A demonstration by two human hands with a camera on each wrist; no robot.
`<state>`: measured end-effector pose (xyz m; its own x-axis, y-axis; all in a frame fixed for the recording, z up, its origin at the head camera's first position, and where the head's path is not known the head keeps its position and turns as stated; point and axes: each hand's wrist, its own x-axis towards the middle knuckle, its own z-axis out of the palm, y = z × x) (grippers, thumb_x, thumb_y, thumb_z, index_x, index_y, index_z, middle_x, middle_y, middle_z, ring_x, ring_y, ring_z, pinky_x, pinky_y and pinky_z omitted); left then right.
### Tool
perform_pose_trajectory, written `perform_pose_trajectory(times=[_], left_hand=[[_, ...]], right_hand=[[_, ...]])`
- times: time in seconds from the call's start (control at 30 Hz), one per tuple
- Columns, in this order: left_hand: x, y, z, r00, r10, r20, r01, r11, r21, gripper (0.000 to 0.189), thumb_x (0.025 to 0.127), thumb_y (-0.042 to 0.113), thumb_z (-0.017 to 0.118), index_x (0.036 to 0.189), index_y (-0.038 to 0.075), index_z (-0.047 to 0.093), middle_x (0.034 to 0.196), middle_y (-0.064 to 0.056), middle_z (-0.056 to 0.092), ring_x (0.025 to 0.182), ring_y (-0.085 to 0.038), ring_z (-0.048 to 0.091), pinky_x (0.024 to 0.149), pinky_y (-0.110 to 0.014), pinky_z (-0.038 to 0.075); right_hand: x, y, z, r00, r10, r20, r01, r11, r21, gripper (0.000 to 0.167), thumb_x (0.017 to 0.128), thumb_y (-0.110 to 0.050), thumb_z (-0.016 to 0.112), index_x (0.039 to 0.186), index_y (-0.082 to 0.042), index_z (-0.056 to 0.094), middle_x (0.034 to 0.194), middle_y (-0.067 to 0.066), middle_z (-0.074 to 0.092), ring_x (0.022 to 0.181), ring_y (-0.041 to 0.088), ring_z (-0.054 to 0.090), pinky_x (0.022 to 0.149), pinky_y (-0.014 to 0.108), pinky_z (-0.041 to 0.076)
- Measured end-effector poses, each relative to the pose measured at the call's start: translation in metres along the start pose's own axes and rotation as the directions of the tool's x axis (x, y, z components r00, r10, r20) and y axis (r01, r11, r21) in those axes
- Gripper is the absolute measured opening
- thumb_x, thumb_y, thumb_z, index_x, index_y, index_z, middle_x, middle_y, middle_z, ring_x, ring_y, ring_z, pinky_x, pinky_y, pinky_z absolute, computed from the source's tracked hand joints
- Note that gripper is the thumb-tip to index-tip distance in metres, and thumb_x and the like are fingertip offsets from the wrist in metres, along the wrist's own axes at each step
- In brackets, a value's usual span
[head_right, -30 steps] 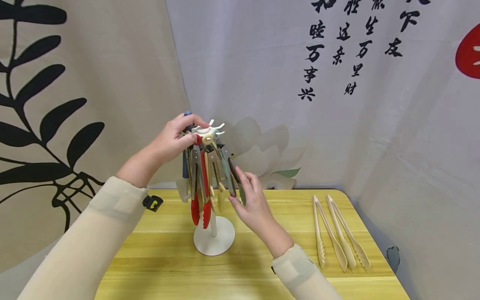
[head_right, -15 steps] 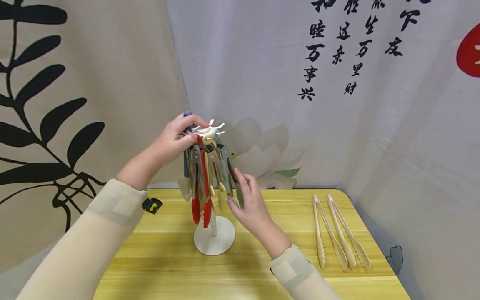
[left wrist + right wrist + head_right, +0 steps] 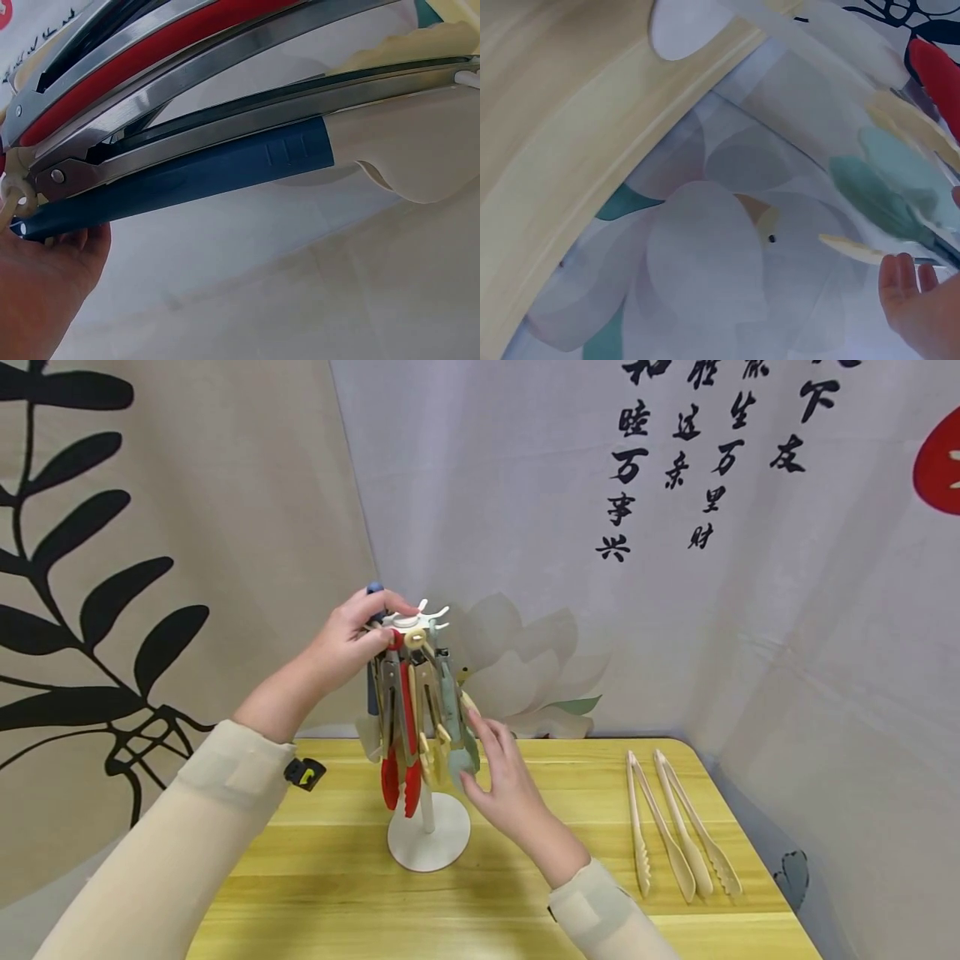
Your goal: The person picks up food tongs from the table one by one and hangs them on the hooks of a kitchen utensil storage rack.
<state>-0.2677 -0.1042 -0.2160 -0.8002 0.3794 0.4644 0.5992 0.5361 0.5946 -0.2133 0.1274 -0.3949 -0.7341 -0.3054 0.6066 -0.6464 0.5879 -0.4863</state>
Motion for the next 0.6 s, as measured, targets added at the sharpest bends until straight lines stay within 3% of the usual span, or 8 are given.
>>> perform_pose_trajectory(times=[0.3, 0.43, 0.6], left_hand=[[-0.002, 0.000, 0.002, 0.999, 0.028, -0.026, -0.028, 1.000, -0.013, 0.032, 0.084, 0.022, 0.047, 0.112, 0.023, 0.063, 0.116, -0.005, 0.050, 0.101, -0.022, 0.045, 0.080, -0.040, 0.039], [-0.004, -0.002, 0.003, 0.996, 0.070, -0.051, -0.070, 0.997, -0.011, 0.035, 0.085, 0.025, 0.047, 0.118, 0.022, 0.059, 0.126, -0.005, 0.048, 0.113, -0.022, 0.044, 0.090, -0.048, 0.039], [-0.006, -0.005, 0.004, 0.982, 0.145, -0.117, -0.143, 0.989, 0.026, 0.046, 0.086, 0.027, 0.050, 0.132, 0.022, 0.050, 0.138, -0.005, 0.042, 0.126, -0.020, 0.040, 0.103, -0.052, 0.033]], right_hand=[[-0.022, 0.021, -0.010, 0.995, 0.086, 0.044, -0.085, 0.996, -0.007, 0.084, 0.083, -0.011, 0.070, 0.150, -0.027, 0.022, 0.139, 0.007, 0.036, 0.118, 0.024, 0.047, 0.091, 0.044, 0.047], [-0.030, 0.032, -0.014, 0.992, 0.113, 0.046, -0.112, 0.993, -0.021, 0.083, 0.082, -0.010, 0.071, 0.149, -0.024, 0.026, 0.138, 0.009, 0.037, 0.117, 0.027, 0.048, 0.091, 0.044, 0.047], [-0.042, 0.044, -0.021, 0.983, 0.166, 0.074, -0.162, 0.985, -0.067, 0.081, 0.082, -0.009, 0.071, 0.149, -0.022, 0.027, 0.136, 0.010, 0.039, 0.115, 0.027, 0.048, 0.090, 0.045, 0.047]])
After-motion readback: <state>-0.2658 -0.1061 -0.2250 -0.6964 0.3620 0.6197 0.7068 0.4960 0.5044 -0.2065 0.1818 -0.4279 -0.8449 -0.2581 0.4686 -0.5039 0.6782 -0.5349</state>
